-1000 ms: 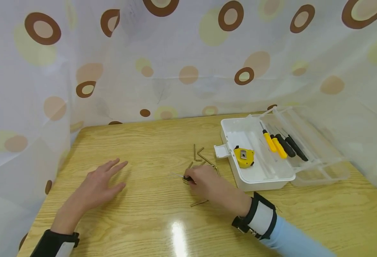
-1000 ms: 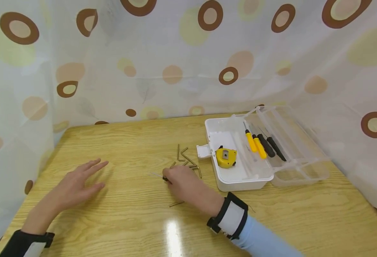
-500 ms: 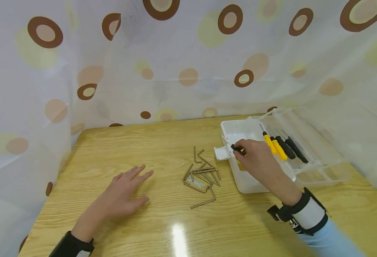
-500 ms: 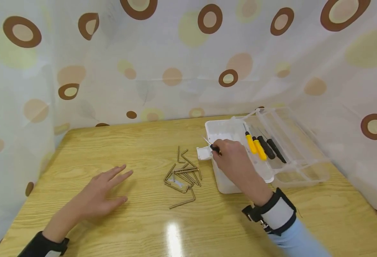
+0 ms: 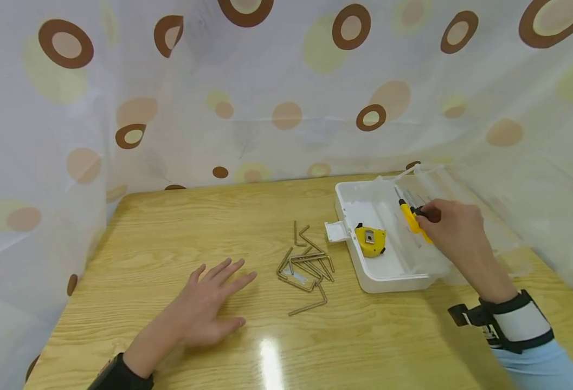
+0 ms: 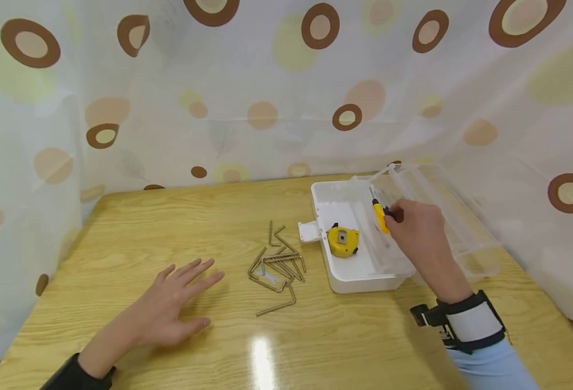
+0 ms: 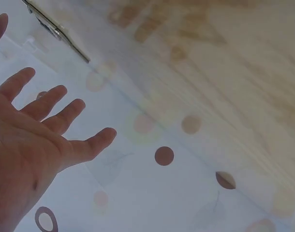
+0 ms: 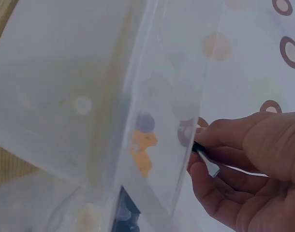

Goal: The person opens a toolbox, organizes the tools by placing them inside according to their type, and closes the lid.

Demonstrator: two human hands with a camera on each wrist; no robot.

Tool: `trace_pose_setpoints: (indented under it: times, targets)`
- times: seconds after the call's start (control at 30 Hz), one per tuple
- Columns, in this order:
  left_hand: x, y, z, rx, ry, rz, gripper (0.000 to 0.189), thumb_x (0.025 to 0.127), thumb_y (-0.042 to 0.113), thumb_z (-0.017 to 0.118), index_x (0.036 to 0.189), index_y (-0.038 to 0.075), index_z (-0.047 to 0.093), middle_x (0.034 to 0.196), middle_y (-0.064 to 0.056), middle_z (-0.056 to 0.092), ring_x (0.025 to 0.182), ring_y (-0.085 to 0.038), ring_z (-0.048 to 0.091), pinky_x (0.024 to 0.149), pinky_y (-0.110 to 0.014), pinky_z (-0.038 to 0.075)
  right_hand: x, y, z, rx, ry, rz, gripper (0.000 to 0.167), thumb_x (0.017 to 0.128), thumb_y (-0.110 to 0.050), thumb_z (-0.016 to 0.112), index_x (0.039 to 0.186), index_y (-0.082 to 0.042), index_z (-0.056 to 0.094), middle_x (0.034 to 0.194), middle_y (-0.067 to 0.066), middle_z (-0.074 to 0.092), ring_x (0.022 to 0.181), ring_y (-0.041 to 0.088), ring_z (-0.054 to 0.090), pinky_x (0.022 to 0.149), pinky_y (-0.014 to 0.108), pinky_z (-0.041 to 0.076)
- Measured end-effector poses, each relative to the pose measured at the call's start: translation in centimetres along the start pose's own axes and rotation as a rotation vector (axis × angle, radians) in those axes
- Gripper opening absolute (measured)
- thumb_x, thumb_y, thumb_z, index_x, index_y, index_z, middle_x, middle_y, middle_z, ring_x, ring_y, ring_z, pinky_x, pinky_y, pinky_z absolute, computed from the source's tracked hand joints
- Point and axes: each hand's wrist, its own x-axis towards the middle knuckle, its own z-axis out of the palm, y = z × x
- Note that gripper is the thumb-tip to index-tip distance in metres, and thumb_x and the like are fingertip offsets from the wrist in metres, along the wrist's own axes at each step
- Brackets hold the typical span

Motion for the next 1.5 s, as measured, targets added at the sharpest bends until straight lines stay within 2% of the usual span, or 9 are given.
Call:
trace_pose_setpoints:
  times: [0.13,0.5,0.7,0.8,0.93,1.03,1.1,1.3,1.5]
  targets:
    - [0.2,0.2,-0.3,0.017,-0.004,0.005,0.080,0.087,0.050,0.073,0.157,0.028,0.043,0.164,-0.011,0.040,0.150,-0.038,0.040,0.108,-0.075,0.034,-0.1,0.4,0.3,-0.004,-0.065,0.028,0.009,0.087,-0.004,0.075,0.086,0.006,0.073,0.076,0.020,0.073,0.067,0.035,0.066,0.066,0.045,0.045]
    - [0.0,0.4,-0.5,0.024,-0.025,0.001,0.078,0.087,0.048,0.073,0.156,0.026,0.045,0.163,-0.012,0.040,0.149,-0.039,0.041,0.107,-0.076,0.035,-0.1,0.8,1.1,-0.080,-0.247,0.076,0.022,0.091,-0.014,0.074,0.078,0.003,0.077,0.067,0.011,0.070,0.058,0.021,0.057,0.054,0.031,0.040]
    - [-0.1,0.3,-0.7,0.042,-0.021,-0.001,0.078,0.087,0.048,0.073,0.156,0.025,0.045,0.163,-0.013,0.041,0.149,-0.039,0.041,0.107,-0.075,0.036,-0.4,-0.1,1.8,-0.125,-0.176,0.039,0.025,0.093,-0.015,0.070,0.088,0.008,0.078,0.076,0.022,0.070,0.063,0.030,0.059,0.055,0.039,0.043]
    - [-0.1,0.3,-0.9,0.042,-0.017,-0.008,0.077,0.087,0.046,0.074,0.155,0.025,0.046,0.163,-0.012,0.041,0.149,-0.039,0.041,0.107,-0.075,0.036,-1.0,-1.7,2.2,-0.097,-0.054,-0.035,0.020,0.090,-0.011,0.072,0.096,0.007,0.078,0.086,0.026,0.072,0.067,0.033,0.063,0.056,0.043,0.047]
    - [-0.1,0.3,-1.0,0.041,-0.011,-0.012,0.077,0.086,0.044,0.075,0.155,0.025,0.047,0.163,-0.012,0.041,0.149,-0.038,0.042,0.107,-0.075,0.036,-2.2,-4.9,3.3,-0.001,0.037,-0.337,0.012,0.081,-0.005,0.080,0.092,0.000,0.079,0.087,0.016,0.073,0.072,0.027,0.067,0.058,0.040,0.055]
    - [-0.2,0.2,-0.9,0.044,-0.015,-0.012,0.076,0.086,0.044,0.074,0.155,0.025,0.047,0.162,-0.012,0.042,0.148,-0.038,0.042,0.107,-0.075,0.036,-3.5,-7.2,4.4,0.072,-0.080,-0.567,0.012,0.077,-0.004,0.084,0.087,-0.007,0.078,0.084,0.004,0.072,0.073,0.017,0.067,0.061,0.030,0.057]
    - [-0.2,0.2,-0.9,0.049,-0.017,-0.010,0.076,0.086,0.044,0.074,0.155,0.025,0.047,0.162,-0.012,0.042,0.148,-0.038,0.043,0.106,-0.074,0.037,-4.2,-8.7,4.9,0.101,-0.223,-0.632,0.011,0.078,-0.005,0.083,0.085,-0.011,0.077,0.084,-0.002,0.071,0.072,0.010,0.065,0.062,0.024,0.056]
    - [-0.4,0.0,-0.9,0.049,-0.002,-0.015,0.074,0.086,0.043,0.075,0.153,0.024,0.050,0.161,-0.012,0.044,0.147,-0.038,0.044,0.106,-0.074,0.038,-5.5,-11.6,6.9,0.072,-0.569,-0.643,0.010,0.088,-0.007,0.076,0.084,-0.016,0.075,0.081,-0.008,0.067,0.074,0.003,0.059,0.065,0.021,0.052]
    - [-0.4,0.0,-0.9,0.037,0.001,-0.021,0.072,0.086,0.042,0.075,0.152,0.024,0.052,0.161,-0.012,0.045,0.147,-0.038,0.044,0.106,-0.074,0.038,-5.7,-12.6,8.9,0.050,-0.649,-0.629,0.012,0.090,-0.003,0.073,0.090,-0.014,0.077,0.088,-0.005,0.071,0.083,0.011,0.065,0.072,0.026,0.056]
